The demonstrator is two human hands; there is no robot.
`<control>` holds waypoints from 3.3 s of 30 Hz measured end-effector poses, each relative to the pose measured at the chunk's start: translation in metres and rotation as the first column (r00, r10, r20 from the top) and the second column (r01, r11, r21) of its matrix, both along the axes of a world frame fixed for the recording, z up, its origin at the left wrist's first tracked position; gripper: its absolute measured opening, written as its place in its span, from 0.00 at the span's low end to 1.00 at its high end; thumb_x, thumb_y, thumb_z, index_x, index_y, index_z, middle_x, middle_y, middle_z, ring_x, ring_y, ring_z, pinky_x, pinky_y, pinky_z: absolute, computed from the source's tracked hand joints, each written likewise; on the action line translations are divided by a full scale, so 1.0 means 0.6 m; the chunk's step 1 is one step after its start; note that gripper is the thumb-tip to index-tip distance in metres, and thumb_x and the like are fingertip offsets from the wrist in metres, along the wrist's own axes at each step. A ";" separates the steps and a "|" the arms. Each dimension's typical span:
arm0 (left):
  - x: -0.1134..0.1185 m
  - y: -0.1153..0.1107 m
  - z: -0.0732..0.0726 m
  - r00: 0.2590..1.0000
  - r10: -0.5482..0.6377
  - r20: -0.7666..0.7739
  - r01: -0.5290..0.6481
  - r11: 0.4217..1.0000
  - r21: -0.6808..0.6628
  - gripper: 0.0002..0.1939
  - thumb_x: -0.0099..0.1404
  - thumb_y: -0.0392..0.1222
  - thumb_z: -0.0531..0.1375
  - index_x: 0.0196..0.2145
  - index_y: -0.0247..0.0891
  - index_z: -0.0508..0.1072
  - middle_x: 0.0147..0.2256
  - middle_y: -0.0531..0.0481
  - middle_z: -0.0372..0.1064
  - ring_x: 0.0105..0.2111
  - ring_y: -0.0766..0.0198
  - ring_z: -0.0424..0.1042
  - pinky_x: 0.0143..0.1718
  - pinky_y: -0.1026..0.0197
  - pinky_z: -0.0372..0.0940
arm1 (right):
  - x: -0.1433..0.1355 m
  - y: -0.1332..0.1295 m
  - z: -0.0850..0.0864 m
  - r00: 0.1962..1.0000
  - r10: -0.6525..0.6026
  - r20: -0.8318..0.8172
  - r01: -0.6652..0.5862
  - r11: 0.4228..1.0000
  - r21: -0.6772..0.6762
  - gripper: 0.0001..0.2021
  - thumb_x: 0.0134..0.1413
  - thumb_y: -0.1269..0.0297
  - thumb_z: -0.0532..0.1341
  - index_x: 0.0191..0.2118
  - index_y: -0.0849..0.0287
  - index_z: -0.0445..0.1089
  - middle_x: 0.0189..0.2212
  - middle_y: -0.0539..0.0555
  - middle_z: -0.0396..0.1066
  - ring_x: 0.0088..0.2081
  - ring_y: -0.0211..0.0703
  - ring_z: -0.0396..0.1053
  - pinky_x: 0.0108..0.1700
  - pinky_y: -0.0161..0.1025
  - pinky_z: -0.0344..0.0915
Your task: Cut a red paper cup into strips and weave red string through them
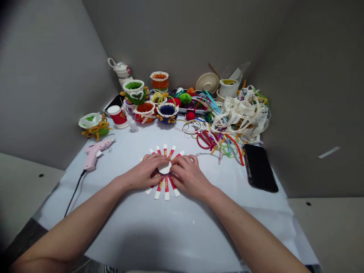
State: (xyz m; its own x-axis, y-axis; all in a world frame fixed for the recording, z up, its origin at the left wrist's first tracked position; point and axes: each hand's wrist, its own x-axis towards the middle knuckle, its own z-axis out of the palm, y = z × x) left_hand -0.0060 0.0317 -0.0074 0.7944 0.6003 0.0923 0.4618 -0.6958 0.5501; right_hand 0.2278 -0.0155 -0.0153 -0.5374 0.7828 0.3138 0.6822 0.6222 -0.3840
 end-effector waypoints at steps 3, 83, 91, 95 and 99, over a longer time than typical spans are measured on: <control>0.006 -0.001 0.000 1.000 0.011 -0.012 -0.011 1.000 0.006 0.19 0.65 0.36 0.60 0.53 0.42 0.69 0.57 0.43 0.71 0.59 0.49 0.66 0.59 0.45 0.59 | -0.002 0.000 -0.003 0.999 0.003 0.032 -0.004 1.000 0.016 0.04 0.67 0.64 0.61 0.41 0.56 0.72 0.44 0.55 0.75 0.47 0.47 0.66 0.55 0.50 0.50; -0.010 0.018 -0.007 0.990 -0.111 0.089 0.116 0.992 -0.043 0.13 0.72 0.34 0.60 0.53 0.42 0.69 0.58 0.41 0.69 0.60 0.53 0.67 0.61 0.44 0.62 | -0.007 -0.113 0.020 0.889 0.208 0.408 -0.189 0.978 -0.086 0.12 0.51 0.85 0.59 0.30 0.59 0.68 0.28 0.53 0.71 0.29 0.44 0.68 0.27 0.42 0.52; -0.012 0.017 -0.005 0.985 -0.116 0.126 0.128 0.987 -0.092 0.14 0.71 0.32 0.59 0.53 0.40 0.69 0.57 0.39 0.69 0.59 0.54 0.67 0.61 0.46 0.63 | 0.026 -0.047 0.010 0.931 -0.164 0.327 0.174 0.985 0.000 0.10 0.65 0.71 0.58 0.30 0.57 0.67 0.28 0.54 0.71 0.31 0.45 0.67 0.31 0.41 0.55; -0.011 0.015 -0.004 0.980 -0.138 0.142 0.154 0.982 -0.107 0.16 0.70 0.29 0.58 0.53 0.41 0.69 0.57 0.41 0.68 0.59 0.55 0.67 0.61 0.46 0.64 | 0.019 -0.011 -0.013 0.931 -0.298 0.213 0.310 0.950 -0.027 0.11 0.67 0.65 0.58 0.30 0.56 0.67 0.30 0.54 0.72 0.34 0.46 0.68 0.34 0.40 0.57; -0.009 0.015 -0.004 0.982 -0.144 0.124 0.158 0.981 -0.109 0.16 0.69 0.27 0.58 0.52 0.41 0.68 0.56 0.42 0.69 0.58 0.56 0.67 0.60 0.47 0.64 | 0.011 0.009 -0.030 0.917 -0.377 0.128 0.384 0.922 -0.039 0.11 0.67 0.64 0.57 0.31 0.57 0.66 0.29 0.54 0.72 0.34 0.46 0.68 0.36 0.40 0.58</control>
State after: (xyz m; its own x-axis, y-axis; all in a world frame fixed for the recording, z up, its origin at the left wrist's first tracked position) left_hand -0.0112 0.0407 -0.0101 0.8650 0.4861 0.1246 0.2849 -0.6801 0.6754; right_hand 0.2346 -0.0103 -0.0332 -0.2244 0.9512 0.2118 0.9046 0.2842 -0.3177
